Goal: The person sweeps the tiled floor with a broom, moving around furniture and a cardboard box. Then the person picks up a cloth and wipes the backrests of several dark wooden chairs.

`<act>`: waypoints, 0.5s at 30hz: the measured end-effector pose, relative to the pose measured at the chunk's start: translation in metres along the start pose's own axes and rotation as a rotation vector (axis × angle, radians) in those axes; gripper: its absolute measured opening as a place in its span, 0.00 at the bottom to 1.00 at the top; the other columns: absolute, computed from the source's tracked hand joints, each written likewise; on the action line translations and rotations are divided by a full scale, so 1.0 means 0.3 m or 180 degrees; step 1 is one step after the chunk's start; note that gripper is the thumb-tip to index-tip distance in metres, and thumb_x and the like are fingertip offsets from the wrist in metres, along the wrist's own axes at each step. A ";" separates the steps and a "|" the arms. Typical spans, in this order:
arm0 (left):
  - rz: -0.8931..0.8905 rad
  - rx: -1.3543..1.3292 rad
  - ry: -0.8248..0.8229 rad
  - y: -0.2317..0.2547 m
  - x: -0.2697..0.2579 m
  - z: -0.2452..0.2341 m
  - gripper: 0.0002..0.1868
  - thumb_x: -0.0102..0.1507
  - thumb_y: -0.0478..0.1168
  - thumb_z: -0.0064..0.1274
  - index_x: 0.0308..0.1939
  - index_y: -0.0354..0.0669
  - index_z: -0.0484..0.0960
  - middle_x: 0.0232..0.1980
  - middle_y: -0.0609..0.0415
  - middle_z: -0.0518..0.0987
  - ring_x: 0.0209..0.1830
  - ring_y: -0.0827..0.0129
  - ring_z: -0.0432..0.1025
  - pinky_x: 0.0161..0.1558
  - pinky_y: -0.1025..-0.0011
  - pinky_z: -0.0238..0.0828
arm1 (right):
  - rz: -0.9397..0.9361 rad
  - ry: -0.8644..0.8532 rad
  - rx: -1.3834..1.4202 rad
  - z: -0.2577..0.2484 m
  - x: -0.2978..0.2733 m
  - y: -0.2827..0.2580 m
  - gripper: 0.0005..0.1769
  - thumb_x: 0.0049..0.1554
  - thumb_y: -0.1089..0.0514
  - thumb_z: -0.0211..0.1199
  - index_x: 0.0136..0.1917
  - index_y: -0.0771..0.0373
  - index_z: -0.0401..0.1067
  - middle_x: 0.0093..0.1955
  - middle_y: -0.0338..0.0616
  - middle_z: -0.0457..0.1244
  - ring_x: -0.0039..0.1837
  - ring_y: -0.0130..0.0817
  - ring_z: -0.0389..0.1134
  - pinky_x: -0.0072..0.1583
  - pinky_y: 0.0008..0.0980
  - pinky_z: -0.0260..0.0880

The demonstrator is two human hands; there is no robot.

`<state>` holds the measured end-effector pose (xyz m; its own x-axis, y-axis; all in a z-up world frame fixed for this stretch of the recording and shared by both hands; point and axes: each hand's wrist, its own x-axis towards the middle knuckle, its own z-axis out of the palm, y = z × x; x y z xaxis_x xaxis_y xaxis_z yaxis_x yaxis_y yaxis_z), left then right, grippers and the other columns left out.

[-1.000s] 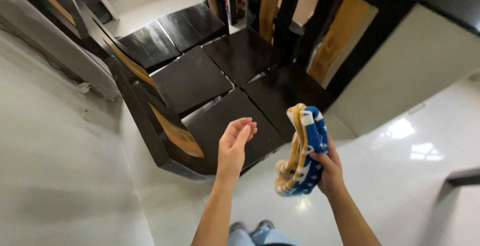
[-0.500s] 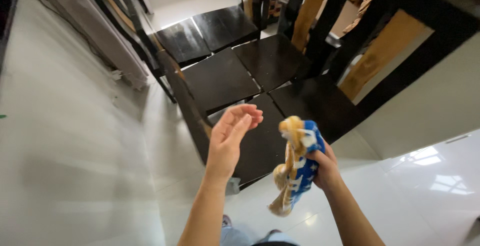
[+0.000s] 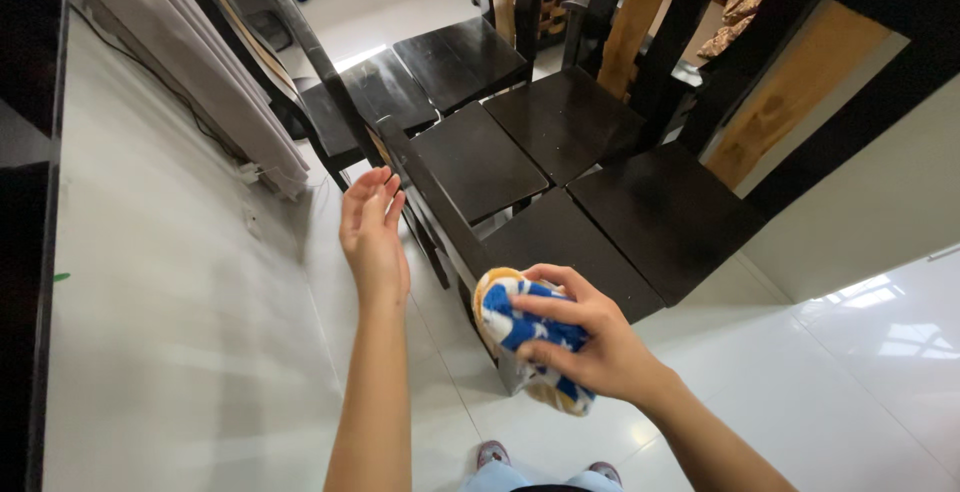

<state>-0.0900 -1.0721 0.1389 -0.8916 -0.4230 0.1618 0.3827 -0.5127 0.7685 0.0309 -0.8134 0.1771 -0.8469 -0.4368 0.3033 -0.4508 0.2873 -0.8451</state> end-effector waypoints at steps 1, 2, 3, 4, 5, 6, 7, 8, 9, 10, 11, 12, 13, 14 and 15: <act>-0.0048 0.0004 0.0021 -0.022 0.039 -0.016 0.13 0.68 0.34 0.46 0.56 0.39 0.77 0.60 0.51 0.77 0.62 0.67 0.72 0.66 0.66 0.68 | 0.0086 -0.0050 -0.0123 0.011 0.010 -0.011 0.28 0.44 0.58 0.78 0.60 0.54 0.79 0.68 0.49 0.61 0.59 0.43 0.72 0.60 0.37 0.75; -0.0094 0.0011 0.0040 -0.041 0.076 -0.029 0.13 0.68 0.35 0.46 0.56 0.40 0.77 0.60 0.52 0.77 0.62 0.68 0.72 0.66 0.66 0.67 | 0.0088 -0.0011 -0.0233 0.017 0.015 -0.023 0.28 0.44 0.58 0.78 0.59 0.54 0.79 0.68 0.48 0.62 0.60 0.42 0.72 0.59 0.37 0.75; -0.0131 0.0141 0.0004 -0.058 0.111 -0.038 0.15 0.69 0.36 0.45 0.59 0.40 0.76 0.61 0.53 0.75 0.64 0.68 0.70 0.68 0.65 0.65 | 0.0090 0.0027 -0.0344 0.016 0.017 -0.034 0.27 0.44 0.57 0.78 0.58 0.53 0.80 0.67 0.47 0.63 0.60 0.42 0.72 0.59 0.37 0.75; -0.0162 0.0273 -0.0033 -0.076 0.150 -0.043 0.16 0.69 0.38 0.44 0.61 0.40 0.75 0.63 0.53 0.74 0.66 0.68 0.68 0.70 0.64 0.62 | 0.0086 0.0066 -0.0451 0.015 0.023 -0.042 0.27 0.44 0.57 0.79 0.58 0.53 0.80 0.66 0.47 0.64 0.61 0.41 0.72 0.59 0.36 0.75; -0.0193 0.0405 -0.0071 -0.094 0.191 -0.045 0.18 0.70 0.40 0.43 0.63 0.40 0.74 0.65 0.53 0.73 0.68 0.69 0.66 0.72 0.63 0.59 | 0.0094 0.0080 -0.0522 0.015 0.031 -0.049 0.26 0.45 0.57 0.78 0.58 0.53 0.80 0.66 0.46 0.64 0.61 0.41 0.72 0.59 0.36 0.75; -0.0223 0.0499 -0.0159 -0.109 0.230 -0.044 0.21 0.70 0.42 0.41 0.66 0.41 0.72 0.68 0.54 0.70 0.71 0.70 0.62 0.73 0.64 0.53 | 0.0111 0.0090 -0.0582 0.020 0.035 -0.060 0.25 0.46 0.57 0.77 0.58 0.54 0.80 0.66 0.46 0.64 0.61 0.41 0.73 0.59 0.36 0.75; -0.0253 0.0592 -0.0247 -0.125 0.271 -0.040 0.23 0.70 0.44 0.39 0.68 0.42 0.70 0.72 0.55 0.68 0.74 0.71 0.58 0.73 0.65 0.48 | 0.0128 0.0100 -0.0641 0.028 0.041 -0.071 0.24 0.47 0.57 0.76 0.58 0.54 0.80 0.66 0.45 0.64 0.61 0.41 0.73 0.59 0.36 0.75; -0.0291 0.0681 -0.0330 -0.144 0.305 -0.041 0.26 0.70 0.46 0.37 0.71 0.43 0.67 0.75 0.56 0.65 0.77 0.72 0.54 0.74 0.66 0.42 | 0.0237 0.0075 -0.0780 0.037 0.053 -0.078 0.24 0.46 0.56 0.76 0.58 0.53 0.80 0.66 0.44 0.64 0.60 0.41 0.72 0.58 0.35 0.75; -0.0185 0.0754 -0.0452 -0.164 0.334 -0.043 0.27 0.71 0.48 0.35 0.72 0.41 0.67 0.76 0.54 0.65 0.79 0.69 0.53 0.76 0.66 0.41 | 0.0345 0.0049 -0.0920 0.046 0.072 -0.081 0.24 0.46 0.55 0.76 0.58 0.52 0.80 0.66 0.43 0.63 0.59 0.41 0.72 0.57 0.35 0.75; -0.0075 0.0826 -0.0570 -0.183 0.357 -0.038 0.29 0.73 0.51 0.33 0.73 0.39 0.66 0.77 0.52 0.64 0.80 0.67 0.52 0.77 0.66 0.40 | 0.0449 0.0018 -0.1059 0.049 0.091 -0.081 0.24 0.46 0.54 0.75 0.58 0.50 0.80 0.66 0.43 0.63 0.58 0.41 0.72 0.56 0.35 0.76; 0.0036 0.0897 -0.0687 -0.198 0.369 -0.039 0.31 0.74 0.53 0.32 0.74 0.37 0.65 0.78 0.50 0.63 0.82 0.64 0.52 0.79 0.66 0.40 | 0.0422 0.0006 -0.1093 0.054 0.108 -0.081 0.24 0.46 0.54 0.75 0.58 0.50 0.80 0.66 0.43 0.63 0.58 0.41 0.72 0.56 0.35 0.76; 0.0085 0.0956 -0.0687 -0.210 0.379 -0.039 0.32 0.74 0.54 0.31 0.74 0.37 0.65 0.79 0.49 0.63 0.82 0.63 0.51 0.79 0.66 0.39 | 0.0382 0.0005 -0.1136 0.060 0.131 -0.076 0.23 0.47 0.54 0.75 0.57 0.50 0.80 0.66 0.43 0.63 0.58 0.41 0.73 0.56 0.35 0.75; 0.0135 0.1014 -0.0688 -0.222 0.384 -0.033 0.33 0.75 0.56 0.30 0.74 0.36 0.65 0.79 0.49 0.63 0.82 0.63 0.51 0.79 0.67 0.39 | 0.0342 0.0003 -0.1179 0.066 0.154 -0.070 0.23 0.47 0.53 0.74 0.57 0.50 0.80 0.67 0.42 0.63 0.58 0.42 0.73 0.57 0.36 0.75; 0.0184 0.1075 -0.0681 -0.228 0.382 -0.028 0.34 0.75 0.58 0.29 0.74 0.36 0.65 0.79 0.49 0.63 0.83 0.63 0.51 0.79 0.67 0.39 | 0.0243 0.0028 -0.1243 0.069 0.174 -0.064 0.22 0.47 0.55 0.73 0.57 0.51 0.80 0.67 0.43 0.63 0.59 0.42 0.72 0.57 0.35 0.75; 0.0213 0.1102 -0.0721 -0.231 0.375 -0.022 0.35 0.74 0.59 0.27 0.75 0.36 0.64 0.80 0.48 0.62 0.83 0.62 0.49 0.79 0.67 0.37 | 0.0144 0.0053 -0.1306 0.071 0.194 -0.058 0.22 0.48 0.56 0.72 0.58 0.51 0.80 0.68 0.44 0.63 0.59 0.43 0.72 0.57 0.35 0.74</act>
<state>-0.2152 -1.0891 0.0996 -0.9129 -0.2522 0.3208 0.3721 -0.1918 0.9081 -0.0048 -0.8619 0.2000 -0.8714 -0.4031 0.2797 -0.4852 0.6234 -0.6131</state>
